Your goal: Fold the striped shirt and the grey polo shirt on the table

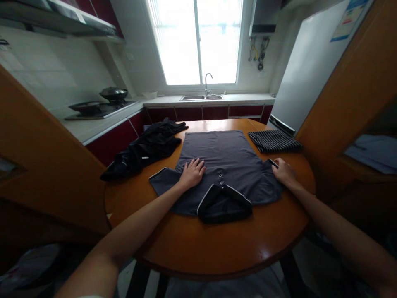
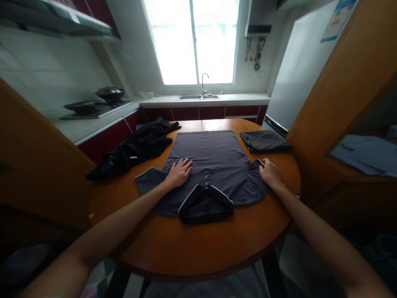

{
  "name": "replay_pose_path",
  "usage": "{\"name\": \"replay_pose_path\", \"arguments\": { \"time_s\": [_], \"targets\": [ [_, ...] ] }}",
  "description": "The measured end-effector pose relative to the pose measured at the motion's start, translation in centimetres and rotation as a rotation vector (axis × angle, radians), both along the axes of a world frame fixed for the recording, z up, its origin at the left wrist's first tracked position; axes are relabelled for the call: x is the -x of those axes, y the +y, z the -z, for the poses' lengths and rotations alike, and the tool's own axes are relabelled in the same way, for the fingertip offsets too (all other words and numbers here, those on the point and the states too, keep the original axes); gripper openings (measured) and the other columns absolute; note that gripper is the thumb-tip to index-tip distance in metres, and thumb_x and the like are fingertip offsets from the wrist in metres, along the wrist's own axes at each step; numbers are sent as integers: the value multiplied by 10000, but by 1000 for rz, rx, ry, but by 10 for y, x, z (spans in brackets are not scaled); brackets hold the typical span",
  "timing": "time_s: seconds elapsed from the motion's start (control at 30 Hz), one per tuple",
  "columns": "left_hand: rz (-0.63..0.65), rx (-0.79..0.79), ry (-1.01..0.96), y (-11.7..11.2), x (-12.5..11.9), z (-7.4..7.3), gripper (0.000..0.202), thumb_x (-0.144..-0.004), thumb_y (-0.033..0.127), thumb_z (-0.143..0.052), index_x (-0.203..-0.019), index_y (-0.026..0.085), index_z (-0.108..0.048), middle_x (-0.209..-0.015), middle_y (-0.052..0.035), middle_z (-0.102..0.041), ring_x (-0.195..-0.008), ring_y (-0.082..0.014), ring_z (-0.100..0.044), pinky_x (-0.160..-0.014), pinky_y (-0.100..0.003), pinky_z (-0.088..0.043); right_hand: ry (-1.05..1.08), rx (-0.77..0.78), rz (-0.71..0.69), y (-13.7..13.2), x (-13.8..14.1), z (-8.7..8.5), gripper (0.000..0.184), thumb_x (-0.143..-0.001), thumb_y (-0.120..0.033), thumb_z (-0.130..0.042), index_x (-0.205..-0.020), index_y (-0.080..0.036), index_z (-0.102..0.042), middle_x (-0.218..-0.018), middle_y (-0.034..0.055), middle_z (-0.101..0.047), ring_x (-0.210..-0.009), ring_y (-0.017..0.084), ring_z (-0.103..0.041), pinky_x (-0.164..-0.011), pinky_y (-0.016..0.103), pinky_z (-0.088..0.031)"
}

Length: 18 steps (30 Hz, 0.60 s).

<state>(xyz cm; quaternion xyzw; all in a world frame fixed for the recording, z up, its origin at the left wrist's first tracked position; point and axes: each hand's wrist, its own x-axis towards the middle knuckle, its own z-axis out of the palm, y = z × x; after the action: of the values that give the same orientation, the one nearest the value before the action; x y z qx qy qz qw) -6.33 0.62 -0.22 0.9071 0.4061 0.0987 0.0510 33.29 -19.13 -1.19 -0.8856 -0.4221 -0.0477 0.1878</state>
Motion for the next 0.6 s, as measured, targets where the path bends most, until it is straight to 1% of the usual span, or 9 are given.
{"name": "replay_pose_path", "arguments": {
  "time_s": [0.07, 0.13, 0.2, 0.27, 0.33, 0.4, 0.47, 0.53, 0.6],
  "targets": [
    [-1, -13, 5, 0, -1, 1, 553, -1060, 480, -275, -1534, 232, -417, -1626, -106, -320, -1519, -342, -229, -1205, -622, -185, 54, -4, 14, -6, -2, -3, 430, -913, -315, -499, -1294, -144, -602, -1123, 180, -709, -1009, 314, -668, -835, 380, -481],
    [1, -19, 14, 0, -2, 1, 556, -1058, 478, -285, -1536, 224, -414, -1628, -108, -316, -1517, -347, -231, -1205, -619, -189, 56, 30, 36, -11, -2, -6, 432, -895, -297, -505, -1284, -139, -604, -1111, 187, -706, -1007, 323, -664, -834, 391, -481],
    [4, -14, 23, 0, -2, 1, 564, -1055, 480, -292, -1540, 217, -408, -1630, -111, -309, -1517, -357, -225, -1201, -626, -190, 4, 78, 46, -12, 0, -11, 452, -884, -276, -501, -1294, -114, -599, -1151, 221, -681, -1054, 353, -639, -870, 433, -478],
    [4, -10, 34, -1, -2, 0, 571, -1052, 483, -298, -1545, 213, -400, -1634, -113, -299, -1519, -362, -218, -1201, -634, -182, -88, 75, 25, -4, 5, -18, 475, -895, -269, -478, -1322, -89, -584, -1235, 258, -632, -1138, 383, -591, -930, 480, -459],
    [-2, -13, 48, -2, 0, -2, 573, -1050, 485, -303, -1545, 213, -399, -1637, -116, -291, -1522, -362, -209, -1200, -643, -173, -157, 21, -58, 15, 16, -25, 493, -926, -279, -441, -1357, -73, -562, -1319, 262, -588, -1215, 384, -545, -1002, 490, -430],
    [10, -29, 60, -3, 0, -6, 569, -1046, 473, -321, -1544, 209, -400, -1637, -123, -289, -1522, -361, -212, -1200, -634, -189, -159, -20, -210, 43, 34, -28, 510, -954, -290, -409, -1386, -53, -539, -1384, 243, -564, -1274, 351, -519, -1073, 447, -398],
    [91, -67, 52, -2, -5, -12, 559, -1041, 431, -351, -1550, 203, -385, -1636, -118, -292, -1522, -336, -223, -1214, -585, -208, -128, -11, -356, 78, 59, -28, 536, -970, -291, -399, -1427, -29, -502, -1470, 236, -509, -1361, 317, -463, -1139, 408, -346],
    [207, -83, 23, 1, -20, -18, 563, -1035, 395, -369, -1564, 202, -354, -1637, -101, -299, -1522, -298, -238, -1226, -523, -227, -98, 24, -459, 112, 89, -25, 559, -986, -287, -384, -1481, -35, -446, -1566, 220, -411, -1461, 307, -351, -1189, 432, -281],
    [267, -41, -10, 9, -40, -21, 570, -1043, 405, -344, -1579, 212, -315, -1640, -91, -292, -1524, -275, -240, -1222, -505, -247, -53, 86, -544, 141, 120, -20, 572, -996, -281, -369, -1523, -61, -398, -1626, 196, -317, -1513, 300, -259, -1207, 469, -245]
  ]
}}
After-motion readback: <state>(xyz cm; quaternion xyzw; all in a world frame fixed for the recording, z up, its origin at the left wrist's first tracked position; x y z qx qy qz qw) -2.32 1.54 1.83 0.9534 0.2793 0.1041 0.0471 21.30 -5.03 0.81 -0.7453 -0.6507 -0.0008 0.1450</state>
